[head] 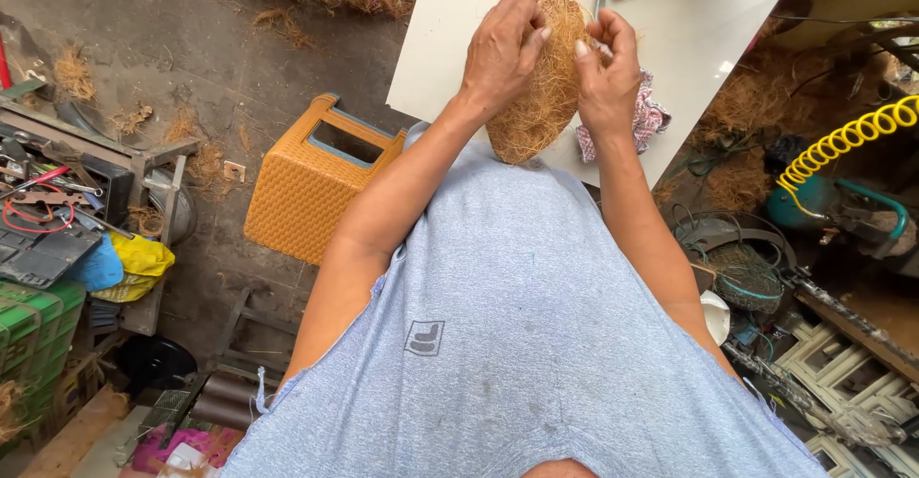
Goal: The person holds a coconut husk and sprays it with a paint gun, then uses a hair dryer to dry the surface. Finally, the person uses a utility knife to trim the edges of the husk.
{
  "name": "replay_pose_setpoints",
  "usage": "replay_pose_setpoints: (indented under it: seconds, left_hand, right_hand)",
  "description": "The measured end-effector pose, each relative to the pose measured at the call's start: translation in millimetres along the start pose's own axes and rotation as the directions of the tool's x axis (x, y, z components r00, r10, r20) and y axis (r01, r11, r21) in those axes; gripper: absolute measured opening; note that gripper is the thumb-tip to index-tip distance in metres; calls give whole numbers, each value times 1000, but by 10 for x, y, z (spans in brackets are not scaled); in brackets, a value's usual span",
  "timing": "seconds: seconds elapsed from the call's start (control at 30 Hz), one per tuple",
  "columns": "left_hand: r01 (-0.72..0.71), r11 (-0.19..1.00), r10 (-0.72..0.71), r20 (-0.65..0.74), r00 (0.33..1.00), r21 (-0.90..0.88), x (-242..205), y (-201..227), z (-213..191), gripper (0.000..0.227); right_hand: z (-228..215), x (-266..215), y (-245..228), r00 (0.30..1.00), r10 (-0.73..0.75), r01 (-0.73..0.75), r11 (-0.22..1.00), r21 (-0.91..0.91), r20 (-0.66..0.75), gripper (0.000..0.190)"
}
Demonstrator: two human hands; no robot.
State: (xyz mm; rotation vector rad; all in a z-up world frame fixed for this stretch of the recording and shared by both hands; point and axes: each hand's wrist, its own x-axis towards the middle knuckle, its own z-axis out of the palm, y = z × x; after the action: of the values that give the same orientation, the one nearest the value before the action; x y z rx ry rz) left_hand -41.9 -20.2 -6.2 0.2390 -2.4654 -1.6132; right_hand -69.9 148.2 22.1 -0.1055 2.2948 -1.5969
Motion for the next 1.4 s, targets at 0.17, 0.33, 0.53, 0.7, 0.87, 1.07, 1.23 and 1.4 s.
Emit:
replay_pose_setpoints:
  seconds: [0.17, 0.33, 0.53, 0.7, 0.87, 1.07, 1.23, 1.4]
  left_hand:
    - [-5, 998, 7, -36, 999, 62, -6, -61, 62, 8]
    - [-1, 998, 5, -60, 998, 65, -49, -85, 89, 7]
    - [-48, 994, 52, -43, 998, 97, -12, -72, 49, 7]
    - [-35, 995, 37, -16, 999, 95, 31, -146, -56, 7]
    - [-36, 996, 37, -11, 999, 82, -99, -440, -7, 26]
    - [-439, 885, 416, 158, 895, 154, -531, -212, -480, 26]
    - [-526, 823, 429, 372, 823, 213, -850, -100, -589, 28]
    - [-578, 765, 464, 381, 800, 284, -870, -134, -491, 27]
  right_hand:
    - [16, 225, 219, 989, -124, 104, 968, -228, -78, 29]
    - [88, 144, 197, 905, -414, 353, 858, -374, -96, 22]
    - [37, -107, 271, 849, -470, 515, 637, -573, 240, 60]
    - [-46, -247, 408, 869, -239, 491, 537, -686, 434, 90]
    - [-126, -419, 230, 816, -200, 548, 569, -614, 543, 99]
    - [-189, -366, 259, 831, -177, 504, 640, -580, 527, 100]
    - [-226, -351, 347, 829, -190, 469, 748, -469, 526, 71]
    - [-224, -363, 338, 837, -204, 474, 732, -489, 507, 66]
